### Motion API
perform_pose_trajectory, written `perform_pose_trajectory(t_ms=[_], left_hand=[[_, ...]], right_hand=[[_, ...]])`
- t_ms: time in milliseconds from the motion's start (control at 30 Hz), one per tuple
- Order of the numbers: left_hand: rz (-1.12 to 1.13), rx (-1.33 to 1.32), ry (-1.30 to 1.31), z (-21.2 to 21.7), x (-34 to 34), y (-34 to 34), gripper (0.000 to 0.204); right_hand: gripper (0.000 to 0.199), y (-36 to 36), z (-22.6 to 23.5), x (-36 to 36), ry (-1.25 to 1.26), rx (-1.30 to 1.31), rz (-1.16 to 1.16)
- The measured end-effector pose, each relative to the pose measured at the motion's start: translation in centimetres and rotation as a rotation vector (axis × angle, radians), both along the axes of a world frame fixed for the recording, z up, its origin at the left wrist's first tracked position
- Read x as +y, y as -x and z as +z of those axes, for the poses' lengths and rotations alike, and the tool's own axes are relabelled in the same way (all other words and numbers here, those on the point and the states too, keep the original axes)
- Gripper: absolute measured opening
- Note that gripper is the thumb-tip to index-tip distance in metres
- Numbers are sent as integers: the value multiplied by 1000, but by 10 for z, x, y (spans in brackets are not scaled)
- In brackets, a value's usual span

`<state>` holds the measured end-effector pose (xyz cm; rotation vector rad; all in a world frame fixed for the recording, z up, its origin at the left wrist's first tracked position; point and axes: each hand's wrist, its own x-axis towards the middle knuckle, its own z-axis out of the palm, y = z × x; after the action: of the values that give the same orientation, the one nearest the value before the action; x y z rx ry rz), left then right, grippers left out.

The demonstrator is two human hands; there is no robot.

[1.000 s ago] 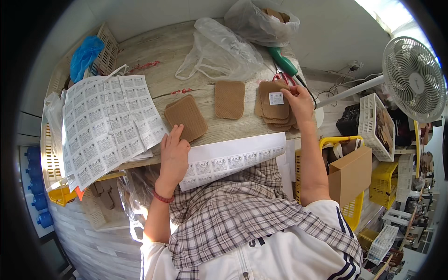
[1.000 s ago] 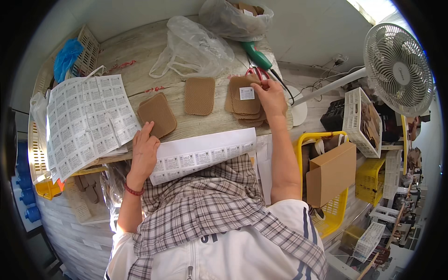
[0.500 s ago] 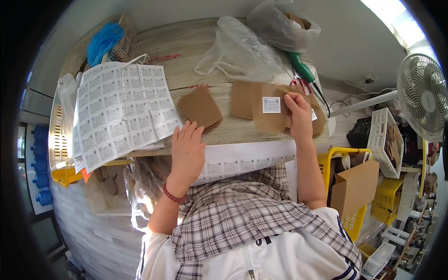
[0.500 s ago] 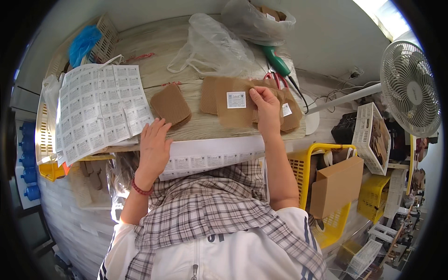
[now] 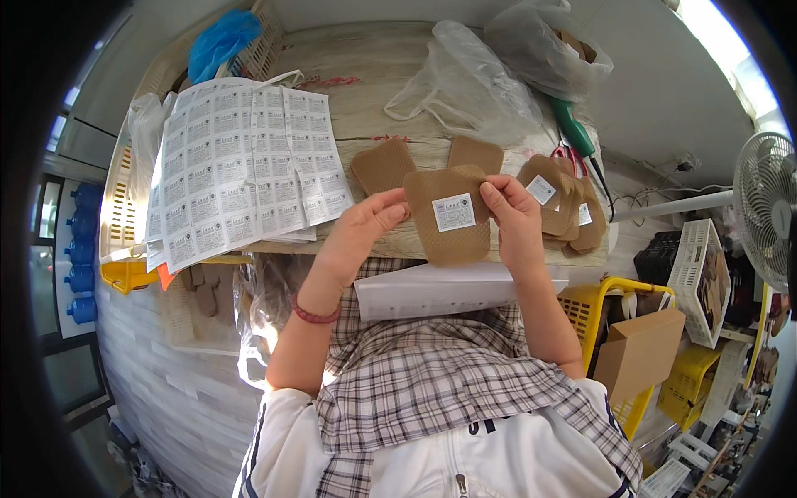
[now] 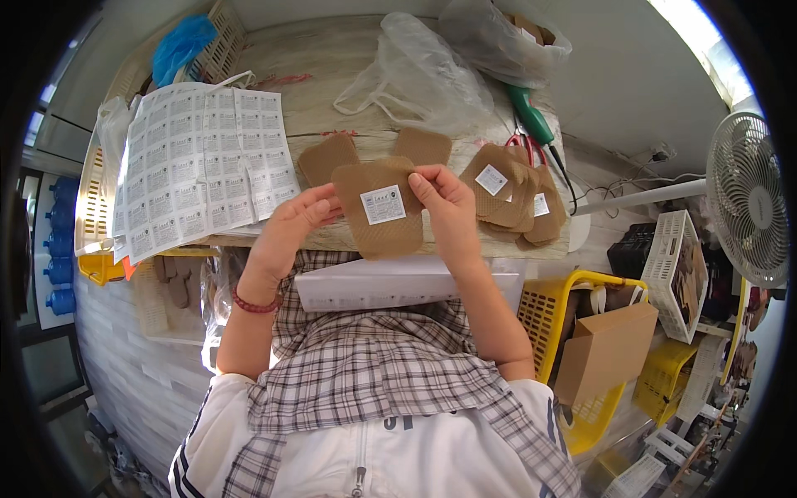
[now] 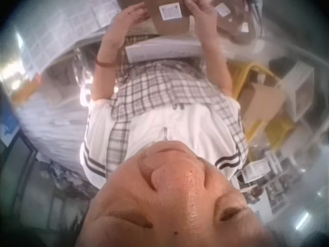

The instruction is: The person repeatedly peels small printed labels from a sheet and affixes them to small brown pouches on a table. The person handles the label sheet and pouches by hand, placing each labeled pouch aside after application.

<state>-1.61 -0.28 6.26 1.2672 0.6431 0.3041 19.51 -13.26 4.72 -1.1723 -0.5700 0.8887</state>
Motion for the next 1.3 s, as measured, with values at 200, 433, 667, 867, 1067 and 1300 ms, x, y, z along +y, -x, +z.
perform_pose_trajectory(t_ms=[200,433,667,867,1067,1300], left_hand=[[137,-301,538,12,-10,-4,40],[235,-440,724,1,-22,-10,38],[251,-395,777,-2,-19,-10,31],[256,-373,802,-12,-15,-13,26],[232,-398,783,-19,-14,-13,32],[269,-356,746,-10,-16,-17,28]], right_hand=[[15,31,14,8,-77,-17,-24],[25,38,6,8,-98,-1065,-340],[20,42,2,10,-16,-1083,-194],[22,50,4,9,74,-850,-117],[21,53,3,8,97,-834,-122],[15,54,0,8,53,-754,-96]])
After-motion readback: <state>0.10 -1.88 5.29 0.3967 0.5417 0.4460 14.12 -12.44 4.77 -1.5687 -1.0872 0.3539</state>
